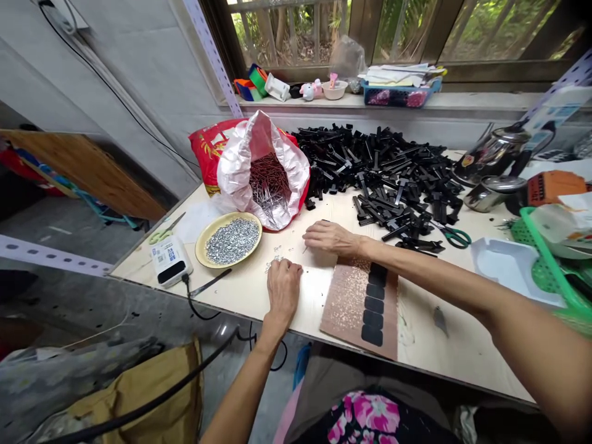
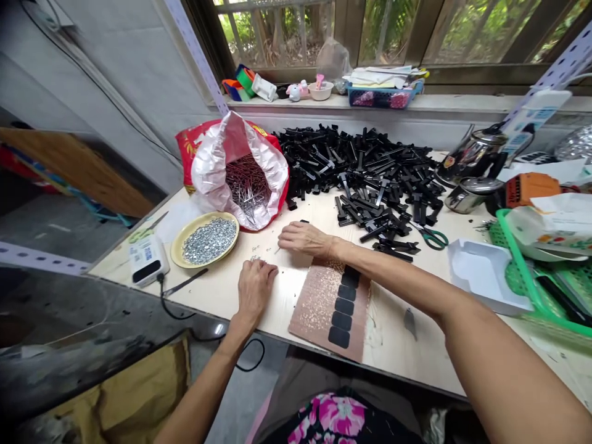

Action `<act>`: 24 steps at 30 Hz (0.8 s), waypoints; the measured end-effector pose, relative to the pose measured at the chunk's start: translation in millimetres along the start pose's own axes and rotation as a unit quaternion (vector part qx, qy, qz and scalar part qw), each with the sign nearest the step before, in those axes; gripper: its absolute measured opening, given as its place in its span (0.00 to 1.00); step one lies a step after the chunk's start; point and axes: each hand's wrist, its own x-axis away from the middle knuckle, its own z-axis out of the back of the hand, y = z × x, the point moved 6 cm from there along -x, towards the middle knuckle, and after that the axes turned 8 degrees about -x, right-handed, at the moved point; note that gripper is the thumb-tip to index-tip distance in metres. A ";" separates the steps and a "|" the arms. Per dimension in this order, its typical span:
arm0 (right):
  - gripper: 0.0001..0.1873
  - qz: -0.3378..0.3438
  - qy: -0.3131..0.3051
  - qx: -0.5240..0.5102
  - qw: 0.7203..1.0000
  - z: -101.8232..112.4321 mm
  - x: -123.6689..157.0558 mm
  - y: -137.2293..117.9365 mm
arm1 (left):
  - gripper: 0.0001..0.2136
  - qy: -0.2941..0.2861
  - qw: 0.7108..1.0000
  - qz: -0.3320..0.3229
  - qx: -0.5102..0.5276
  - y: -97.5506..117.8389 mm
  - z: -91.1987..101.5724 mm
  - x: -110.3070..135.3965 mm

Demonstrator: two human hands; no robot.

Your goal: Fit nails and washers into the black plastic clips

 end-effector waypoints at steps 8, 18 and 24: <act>0.13 -0.146 0.223 -0.122 0.956 65.5 14.2 -35.5 | 0.08 -0.014 0.833 0.242 0.497 -28.6 -2.5 0.6; 0.09 -0.253 0.173 -0.098 0.947 59.0 42.6 -82.1 | 0.13 -0.103 0.456 0.315 0.826 27.3 4.6 4.7; 0.10 -0.283 0.139 -0.007 0.949 72.4 45.4 -92.0 | 0.11 -0.104 0.464 0.312 0.823 41.1 9.7 4.5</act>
